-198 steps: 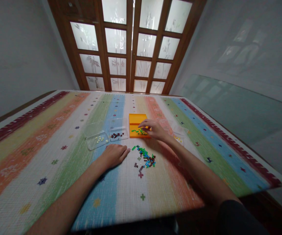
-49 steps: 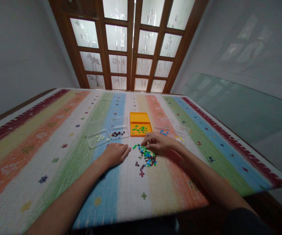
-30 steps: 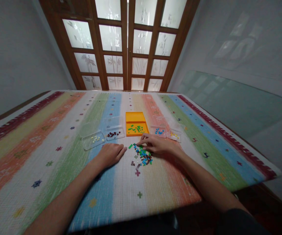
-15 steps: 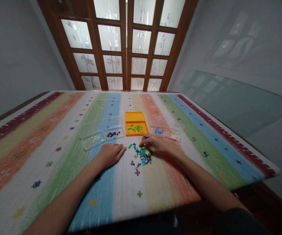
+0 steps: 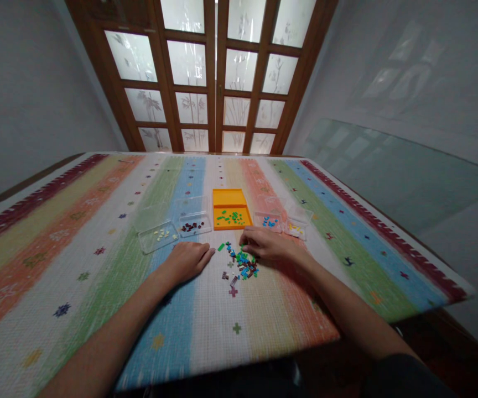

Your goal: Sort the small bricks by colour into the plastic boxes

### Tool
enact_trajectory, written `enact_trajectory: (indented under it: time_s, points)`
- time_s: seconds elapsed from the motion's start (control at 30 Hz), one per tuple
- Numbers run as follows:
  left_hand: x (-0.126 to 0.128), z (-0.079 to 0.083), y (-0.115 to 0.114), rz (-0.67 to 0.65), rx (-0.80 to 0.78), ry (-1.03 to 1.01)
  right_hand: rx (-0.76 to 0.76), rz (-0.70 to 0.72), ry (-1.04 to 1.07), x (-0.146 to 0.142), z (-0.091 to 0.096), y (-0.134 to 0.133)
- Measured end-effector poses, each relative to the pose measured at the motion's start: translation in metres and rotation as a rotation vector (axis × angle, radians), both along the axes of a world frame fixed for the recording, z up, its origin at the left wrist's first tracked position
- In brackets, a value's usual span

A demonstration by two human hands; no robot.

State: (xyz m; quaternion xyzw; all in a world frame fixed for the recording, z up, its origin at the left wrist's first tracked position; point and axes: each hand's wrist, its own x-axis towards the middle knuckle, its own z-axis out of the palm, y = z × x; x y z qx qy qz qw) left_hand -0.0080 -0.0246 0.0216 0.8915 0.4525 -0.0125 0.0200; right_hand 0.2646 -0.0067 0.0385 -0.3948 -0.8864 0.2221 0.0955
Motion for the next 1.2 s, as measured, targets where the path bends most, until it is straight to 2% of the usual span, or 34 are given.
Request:
enact_trajectory:
  time_s: [0.23,0.4,0.6,0.83,1.2]
  points:
    - [0.0,0.0,0.0,0.0,0.001,-0.008,0.055,-0.026,-0.095,-0.006,-0.006,-0.005]
    - [-0.002,-0.003,0.001,-0.013,0.017,-0.049,0.114,-0.074,-0.176,-0.015,0.0,-0.015]
    - [-0.002,-0.002,0.001,-0.004,0.001,-0.048,0.109,-0.088,-0.191,-0.021,0.008,-0.017]
    - [-0.002,-0.002,0.001,-0.001,-0.016,-0.075,0.211,-0.109,-0.278,-0.025,0.002,-0.02]
    - [-0.002,-0.003,0.001,-0.01,0.008,-0.072,0.196,-0.043,-0.213,-0.021,0.004,-0.01]
